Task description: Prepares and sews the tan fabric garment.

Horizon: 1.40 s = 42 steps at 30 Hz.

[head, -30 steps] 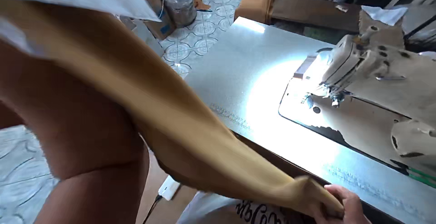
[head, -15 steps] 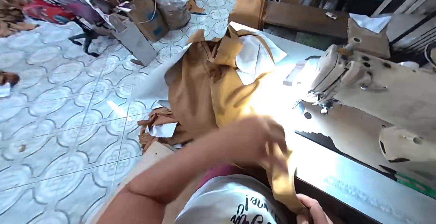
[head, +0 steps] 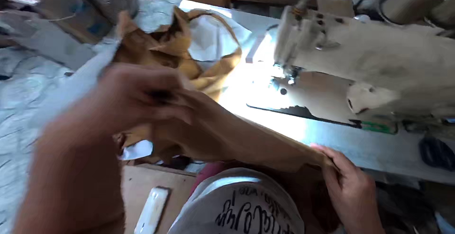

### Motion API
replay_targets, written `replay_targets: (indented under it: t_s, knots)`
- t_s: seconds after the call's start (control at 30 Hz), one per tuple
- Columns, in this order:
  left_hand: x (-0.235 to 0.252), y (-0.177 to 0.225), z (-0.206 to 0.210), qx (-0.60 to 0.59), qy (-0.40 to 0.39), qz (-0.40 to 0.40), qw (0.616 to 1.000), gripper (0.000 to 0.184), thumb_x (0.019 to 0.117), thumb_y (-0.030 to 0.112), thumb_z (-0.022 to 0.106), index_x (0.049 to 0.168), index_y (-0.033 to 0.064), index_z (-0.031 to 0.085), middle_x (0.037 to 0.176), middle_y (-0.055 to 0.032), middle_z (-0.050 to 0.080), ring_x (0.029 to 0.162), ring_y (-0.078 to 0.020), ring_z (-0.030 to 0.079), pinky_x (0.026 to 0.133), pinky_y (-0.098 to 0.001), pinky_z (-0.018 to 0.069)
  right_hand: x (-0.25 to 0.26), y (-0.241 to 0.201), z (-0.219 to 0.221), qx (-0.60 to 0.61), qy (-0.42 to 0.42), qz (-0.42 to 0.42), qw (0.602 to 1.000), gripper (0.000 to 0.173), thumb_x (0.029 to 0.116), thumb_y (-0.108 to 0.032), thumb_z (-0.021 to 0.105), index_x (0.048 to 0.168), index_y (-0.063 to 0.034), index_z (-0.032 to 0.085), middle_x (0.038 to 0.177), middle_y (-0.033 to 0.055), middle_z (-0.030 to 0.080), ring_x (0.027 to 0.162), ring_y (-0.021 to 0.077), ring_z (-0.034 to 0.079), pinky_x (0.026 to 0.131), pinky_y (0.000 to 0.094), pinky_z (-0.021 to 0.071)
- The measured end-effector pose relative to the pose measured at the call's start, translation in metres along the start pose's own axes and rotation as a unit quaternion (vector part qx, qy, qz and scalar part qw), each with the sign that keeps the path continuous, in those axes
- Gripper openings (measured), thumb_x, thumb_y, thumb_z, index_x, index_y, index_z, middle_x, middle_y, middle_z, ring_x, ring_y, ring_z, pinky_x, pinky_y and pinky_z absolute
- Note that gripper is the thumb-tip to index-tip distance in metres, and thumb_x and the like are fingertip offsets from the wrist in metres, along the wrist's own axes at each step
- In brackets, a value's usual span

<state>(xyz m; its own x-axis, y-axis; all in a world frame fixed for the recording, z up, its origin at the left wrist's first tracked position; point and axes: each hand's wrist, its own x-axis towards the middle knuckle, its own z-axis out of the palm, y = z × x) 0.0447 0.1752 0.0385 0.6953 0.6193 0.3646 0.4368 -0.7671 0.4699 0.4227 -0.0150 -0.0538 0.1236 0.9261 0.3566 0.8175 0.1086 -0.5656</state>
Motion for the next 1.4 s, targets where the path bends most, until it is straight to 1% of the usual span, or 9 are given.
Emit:
replay_targets:
  t_s: [0.13,0.27,0.37,0.43,0.57,0.7,0.93,1.1,1.4]
  knots:
    - [-0.006,-0.069,-0.035,0.079,0.015,-0.168,0.983,0.028,0.078,0.0,0.08,0.1,-0.0094,0.065,0.095,-0.0231,0.069,0.087,-0.0328,0.069,0.084,-0.0548,0.0541,0.041,0.004,0.003,0.058,0.023,-0.018,0.998,0.02,0.1014,-0.017,0.061,0.109,-0.0091,0.077,0.096,0.0025,0.077,0.087,0.0073,0.073,0.077,0.027,0.0616]
    - [-0.014,-0.134,-0.023,0.247,0.049,-0.169,0.953,0.054,0.0816,0.021,0.082,0.127,0.0021,0.059,0.128,-0.0279,0.061,0.12,-0.0513,0.057,0.1,-0.0752,0.04,0.078,0.029,0.001,-0.053,0.011,0.01,0.998,0.027,0.1073,-0.023,0.055,0.121,-0.0085,0.073,0.109,0.0103,0.075,0.093,0.0224,0.073,0.08,0.0436,0.0612]
    - [-0.004,-0.064,0.007,0.274,0.02,-0.118,0.954,0.06,0.0959,0.049,0.065,0.143,0.0121,0.056,0.15,-0.0187,0.052,0.14,-0.0484,0.044,0.113,-0.0761,0.0264,0.077,0.069,-0.016,-0.223,-0.041,0.163,0.96,0.03,0.1079,-0.013,0.049,0.131,-0.0058,0.067,0.123,0.0249,0.068,0.11,0.0467,0.067,0.088,0.0678,0.0532]
    - [0.007,-0.007,0.047,0.224,-0.009,-0.071,0.972,0.04,0.1019,0.037,0.06,0.13,0.01,0.069,0.141,-0.0178,0.06,0.133,-0.0451,0.052,0.111,-0.068,0.0361,0.068,0.104,-0.024,-0.259,-0.048,0.216,0.94,0.032,0.1071,-0.008,0.048,0.134,-0.004,0.065,0.128,0.0295,0.064,0.116,0.0529,0.062,0.091,0.073,0.0489]
    - [0.028,0.021,0.154,0.066,-0.046,0.024,0.997,0.019,0.0996,0.022,0.062,0.109,0.0195,0.078,0.125,-0.0016,0.071,0.122,-0.0249,0.063,0.101,-0.0488,0.0523,0.056,0.147,-0.028,-0.292,-0.078,0.147,0.942,0.033,0.1065,-0.01,0.052,0.136,0.0008,0.061,0.13,0.0334,0.061,0.124,0.0558,0.056,0.096,0.0746,0.0443]
    - [0.033,0.011,0.216,-0.021,-0.082,0.038,0.996,0.016,0.0981,0.027,0.066,0.107,0.0173,0.076,0.136,-0.003,0.066,0.143,-0.0283,0.047,0.116,-0.0555,0.0379,0.047,0.154,-0.027,-0.325,-0.057,0.035,0.943,0.03,0.1056,-0.011,0.047,0.117,0.0124,0.063,0.116,0.0382,0.062,0.114,0.0603,0.059,0.089,0.0748,0.0456]
    - [0.031,0.022,0.223,0.086,-0.004,-0.119,0.989,0.026,0.0972,0.036,0.066,0.118,0.0219,0.072,0.143,-0.0011,0.062,0.143,-0.0379,0.046,0.103,-0.0849,0.0222,0.013,0.032,0.024,0.031,-0.043,0.147,0.988,0.034,0.1071,-0.016,0.04,0.127,0.0057,0.056,0.083,0.0087,0.068,0.063,0.0129,0.066,0.056,0.032,0.0583]
    - [0.031,0.023,0.223,0.097,-0.005,-0.132,0.986,0.028,0.0982,0.042,0.064,0.119,0.0255,0.072,0.144,0.0011,0.062,0.145,-0.0355,0.044,0.103,-0.085,0.021,-0.005,-0.024,0.068,-0.08,-0.078,0.099,0.989,0.044,0.0988,-0.034,0.062,0.128,-0.0007,0.063,0.078,0.0076,0.069,0.058,0.02,0.064,0.051,0.038,0.054]
    - [0.032,0.025,0.222,0.108,-0.008,-0.133,0.985,0.026,0.0977,0.04,0.064,0.118,0.0252,0.072,0.144,0.0012,0.062,0.146,-0.0371,0.043,0.102,-0.0862,0.0188,0.017,-0.031,0.094,-0.259,-0.039,0.076,0.962,0.028,0.0934,-0.013,0.064,0.115,0.0056,0.065,0.088,0.0184,0.068,0.055,0.0281,0.066,0.047,0.04,0.0528]
